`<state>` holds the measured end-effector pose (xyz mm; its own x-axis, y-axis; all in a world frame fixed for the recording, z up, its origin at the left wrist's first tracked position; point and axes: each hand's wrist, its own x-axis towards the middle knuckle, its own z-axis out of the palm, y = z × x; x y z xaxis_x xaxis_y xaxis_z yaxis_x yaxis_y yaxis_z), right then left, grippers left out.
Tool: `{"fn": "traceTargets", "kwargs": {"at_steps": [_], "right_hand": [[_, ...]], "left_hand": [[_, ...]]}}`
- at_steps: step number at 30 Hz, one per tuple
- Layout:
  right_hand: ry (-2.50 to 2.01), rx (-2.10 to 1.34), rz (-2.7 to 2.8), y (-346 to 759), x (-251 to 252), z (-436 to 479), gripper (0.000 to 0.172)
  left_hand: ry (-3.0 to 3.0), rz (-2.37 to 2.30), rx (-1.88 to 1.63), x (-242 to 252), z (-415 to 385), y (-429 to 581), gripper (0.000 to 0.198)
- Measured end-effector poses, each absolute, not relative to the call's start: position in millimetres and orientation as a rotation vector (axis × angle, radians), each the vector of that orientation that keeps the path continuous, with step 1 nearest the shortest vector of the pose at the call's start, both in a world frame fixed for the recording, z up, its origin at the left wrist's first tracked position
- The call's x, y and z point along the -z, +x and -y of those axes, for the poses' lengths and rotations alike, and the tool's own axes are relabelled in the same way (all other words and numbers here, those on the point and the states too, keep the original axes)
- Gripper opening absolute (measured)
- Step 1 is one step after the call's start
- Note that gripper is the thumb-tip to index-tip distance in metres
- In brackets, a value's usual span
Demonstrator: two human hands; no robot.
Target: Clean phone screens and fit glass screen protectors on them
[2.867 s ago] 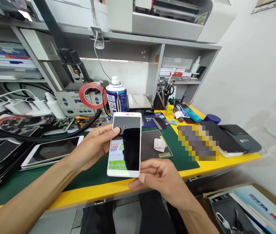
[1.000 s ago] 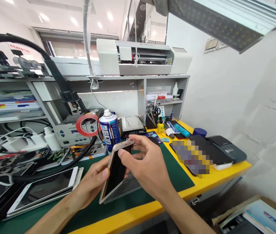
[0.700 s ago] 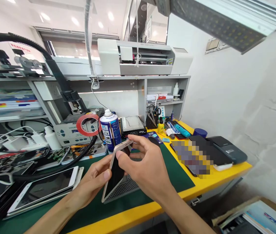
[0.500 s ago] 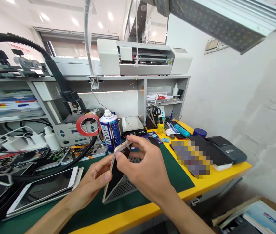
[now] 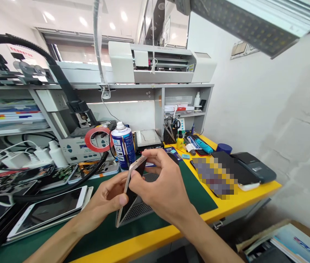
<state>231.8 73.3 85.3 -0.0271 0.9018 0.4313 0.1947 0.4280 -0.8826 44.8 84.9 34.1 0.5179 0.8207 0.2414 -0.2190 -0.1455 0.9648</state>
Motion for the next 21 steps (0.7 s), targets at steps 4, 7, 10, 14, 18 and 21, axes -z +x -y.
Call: {"fn": "traceTargets", "kwargs": {"at_steps": [4,7,10,14,18,21], "right_hand": [[-0.996,-0.826,1.498,233,-87,-86,0.038],[-0.952,-0.940,1.495,240,-85,-88,0.052],[-0.970,-1.032,1.543,249,-75,-76,0.064],[-1.118,-1.102,1.627,254,-52,-50,0.070],[-1.113,-1.082,1.683,248,-32,-37,0.069],[-1.096,-1.042,1.700,242,-26,-35,0.071]], "left_hand": [[1.420,-0.558,-0.964,-33,-88,43,0.063],[1.327,-0.508,-0.979,-33,-89,41,0.064],[1.203,-0.419,-1.029,-35,-88,39,0.063],[1.098,-0.374,-1.057,-36,-86,35,0.061],[1.115,-0.378,-1.058,-35,-86,33,0.060],[1.154,-0.398,-1.044,-34,-88,36,0.060]]}}
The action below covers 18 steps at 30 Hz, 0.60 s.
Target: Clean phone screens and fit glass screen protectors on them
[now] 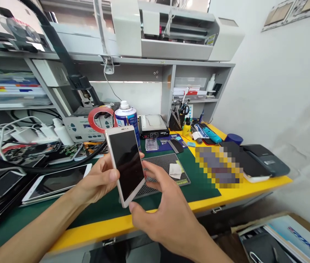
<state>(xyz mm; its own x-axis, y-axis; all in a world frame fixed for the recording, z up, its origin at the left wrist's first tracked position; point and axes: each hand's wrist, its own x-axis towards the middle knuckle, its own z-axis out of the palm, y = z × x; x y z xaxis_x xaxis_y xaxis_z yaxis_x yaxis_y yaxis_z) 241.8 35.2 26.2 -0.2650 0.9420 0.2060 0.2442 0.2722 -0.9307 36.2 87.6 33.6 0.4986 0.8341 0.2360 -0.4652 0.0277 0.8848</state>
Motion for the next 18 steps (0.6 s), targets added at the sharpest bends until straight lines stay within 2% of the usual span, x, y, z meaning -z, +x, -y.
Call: {"fn": "traceTargets", "kwargs": {"at_steps": [7,18], "right_hand": [[-1.070,-0.951,1.748,236,-22,-36,0.076],[-1.085,-0.864,1.795,233,-9,-40,0.081]], "left_hand": [[1.217,-0.429,-1.020,-31,-91,38,0.055],[1.285,-0.451,-1.024,-28,-93,36,0.062]]}}
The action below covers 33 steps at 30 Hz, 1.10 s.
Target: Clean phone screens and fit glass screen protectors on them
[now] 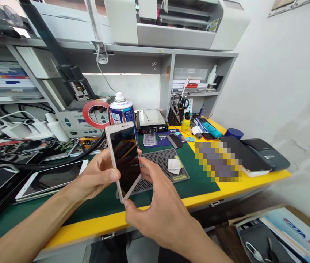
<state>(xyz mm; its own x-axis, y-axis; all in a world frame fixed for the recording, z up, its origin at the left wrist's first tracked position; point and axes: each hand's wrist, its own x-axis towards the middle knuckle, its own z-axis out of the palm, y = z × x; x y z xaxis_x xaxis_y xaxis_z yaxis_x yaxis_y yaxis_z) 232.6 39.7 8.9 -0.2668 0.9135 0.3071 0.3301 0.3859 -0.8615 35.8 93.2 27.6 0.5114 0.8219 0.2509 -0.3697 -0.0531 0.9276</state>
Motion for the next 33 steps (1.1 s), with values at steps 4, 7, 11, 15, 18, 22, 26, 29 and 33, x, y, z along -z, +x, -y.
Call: {"fn": "traceTargets", "kwargs": {"at_steps": [4,7,11,15,18,22,26,29,33], "right_hand": [[-1.105,-0.783,1.805,234.9,-9.2,-42.3,0.075],[-1.063,-0.799,1.807,237.6,-11.6,-42.4,0.079],[-1.007,-0.799,1.842,239.7,-13.9,-40.5,0.085],[-1.022,-0.780,1.878,240.2,-11.4,-40.2,0.085],[-1.055,-0.747,1.894,240.3,-8.8,-40.7,0.085],[-1.054,-0.666,1.918,238.8,-6.6,-40.5,0.086],[-1.032,-0.553,1.932,237.3,-6.2,-40.3,0.082],[-1.034,-0.578,1.904,238.9,-8.6,-39.9,0.080],[-1.071,-0.700,1.896,242.5,-14.2,-37.9,0.086]], "left_hand": [[1.237,-0.429,-1.016,-25.6,-93.1,37.6,0.059],[1.233,-0.405,-0.997,-26.2,-91.7,41.2,0.054],[1.244,-0.408,-0.988,-27.7,-90.9,43.2,0.050],[1.251,-0.426,-0.983,-27.7,-91.8,41.4,0.050],[1.257,-0.430,-0.974,-26.9,-92.2,40.4,0.051],[1.250,-0.434,-0.950,-25.1,-92.0,39.3,0.051],[1.207,-0.433,-0.940,-23.6,-90.9,38.7,0.054],[1.184,-0.429,-0.952,-24.2,-89.9,40.4,0.058],[1.185,-0.445,-0.973,-25.8,-89.3,43.0,0.058]]}}
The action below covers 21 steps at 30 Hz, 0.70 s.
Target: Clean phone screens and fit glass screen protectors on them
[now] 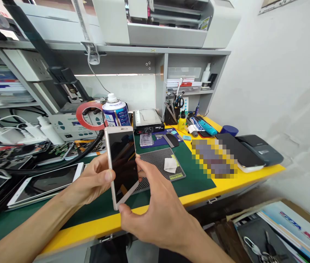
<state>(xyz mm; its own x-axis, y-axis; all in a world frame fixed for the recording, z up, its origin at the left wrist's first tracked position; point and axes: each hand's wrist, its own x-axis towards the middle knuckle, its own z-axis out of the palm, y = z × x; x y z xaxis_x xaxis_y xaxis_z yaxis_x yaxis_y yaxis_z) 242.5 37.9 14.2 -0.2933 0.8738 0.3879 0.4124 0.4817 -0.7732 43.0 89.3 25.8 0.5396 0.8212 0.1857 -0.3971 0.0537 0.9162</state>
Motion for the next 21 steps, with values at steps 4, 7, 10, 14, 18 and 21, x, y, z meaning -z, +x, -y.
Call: {"fn": "traceTargets", "kwargs": {"at_steps": [4,7,10,14,18,21], "right_hand": [[-1.098,-0.779,1.883,244,-16,-37,0.085],[-1.109,-0.814,1.871,244,-14,-37,0.084],[-1.119,-0.860,1.849,244,-10,-37,0.085],[-1.119,-0.915,1.821,244,-4,-38,0.086],[-1.093,-0.906,1.821,242,-1,-40,0.086],[-1.088,-0.888,1.824,241,-2,-40,0.086]], "left_hand": [[1.189,-0.448,-0.977,-27,-90,44,0.048],[1.204,-0.450,-0.991,-27,-90,45,0.048],[1.210,-0.452,-0.983,-27,-90,45,0.048],[1.202,-0.474,-0.959,-26,-91,44,0.053],[1.195,-0.517,-0.939,-26,-92,46,0.055],[1.195,-0.523,-0.941,-26,-93,47,0.056]]}}
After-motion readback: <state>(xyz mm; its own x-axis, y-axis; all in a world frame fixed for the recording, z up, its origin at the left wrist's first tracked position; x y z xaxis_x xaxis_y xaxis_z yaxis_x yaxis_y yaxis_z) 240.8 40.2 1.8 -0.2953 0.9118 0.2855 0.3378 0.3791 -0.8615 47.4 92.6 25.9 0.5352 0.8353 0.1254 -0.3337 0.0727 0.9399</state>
